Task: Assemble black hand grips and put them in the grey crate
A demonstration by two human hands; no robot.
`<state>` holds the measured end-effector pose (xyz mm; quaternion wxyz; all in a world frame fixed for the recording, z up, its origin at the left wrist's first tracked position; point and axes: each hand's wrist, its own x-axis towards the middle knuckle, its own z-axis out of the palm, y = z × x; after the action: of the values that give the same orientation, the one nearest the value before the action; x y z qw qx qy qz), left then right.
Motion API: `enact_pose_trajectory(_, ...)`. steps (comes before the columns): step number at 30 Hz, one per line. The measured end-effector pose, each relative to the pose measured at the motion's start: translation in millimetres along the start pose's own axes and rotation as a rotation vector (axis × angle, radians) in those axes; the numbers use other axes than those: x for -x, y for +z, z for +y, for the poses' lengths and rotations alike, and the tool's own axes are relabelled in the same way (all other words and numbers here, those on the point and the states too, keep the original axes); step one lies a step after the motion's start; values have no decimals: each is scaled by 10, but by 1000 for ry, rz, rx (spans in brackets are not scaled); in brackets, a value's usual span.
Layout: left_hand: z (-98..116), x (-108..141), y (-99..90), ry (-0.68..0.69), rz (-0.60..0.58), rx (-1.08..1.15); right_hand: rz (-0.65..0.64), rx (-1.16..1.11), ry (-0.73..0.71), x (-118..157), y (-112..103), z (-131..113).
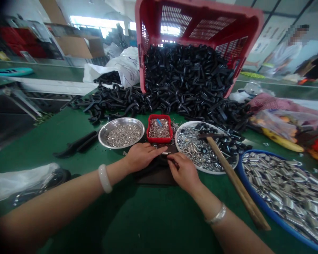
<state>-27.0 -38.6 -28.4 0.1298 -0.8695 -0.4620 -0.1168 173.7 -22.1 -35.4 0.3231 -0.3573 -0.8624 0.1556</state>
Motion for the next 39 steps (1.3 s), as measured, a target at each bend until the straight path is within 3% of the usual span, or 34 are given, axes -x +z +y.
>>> enact_pose_trajectory(11, -157, -16, 9, 49, -8, 42, -71, -78, -10, 110, -42, 81)
enact_pose_trajectory(15, -56, -55, -86, 197, -107, -55, -91, -47, -16, 110, -47, 83)
enact_pose_trajectory(20, 32, -101, -195, 215, -226, -95, -122, 26, -10, 108, -48, 56)
enact_pose_trajectory(23, -122, -86, -278, 134, -251, -13, -116, 56, -24, 119, -32, 63)
enact_pose_trajectory(26, -356, 32, -418, -56, -246, 85, -119, 80, -42, 129, -12, 89)
enact_pose_trajectory(30, -499, 339, -558, -210, -413, 139, -113, 77, -61, 128, 8, 122)
enact_pose_trajectory(33, -420, 550, -493, -271, -453, 173, -98, 70, -62, 123, 17, 129)
enact_pose_trajectory(39, -222, 665, -172, -517, -299, 257, -103, 59, -46, 136, 12, 115)
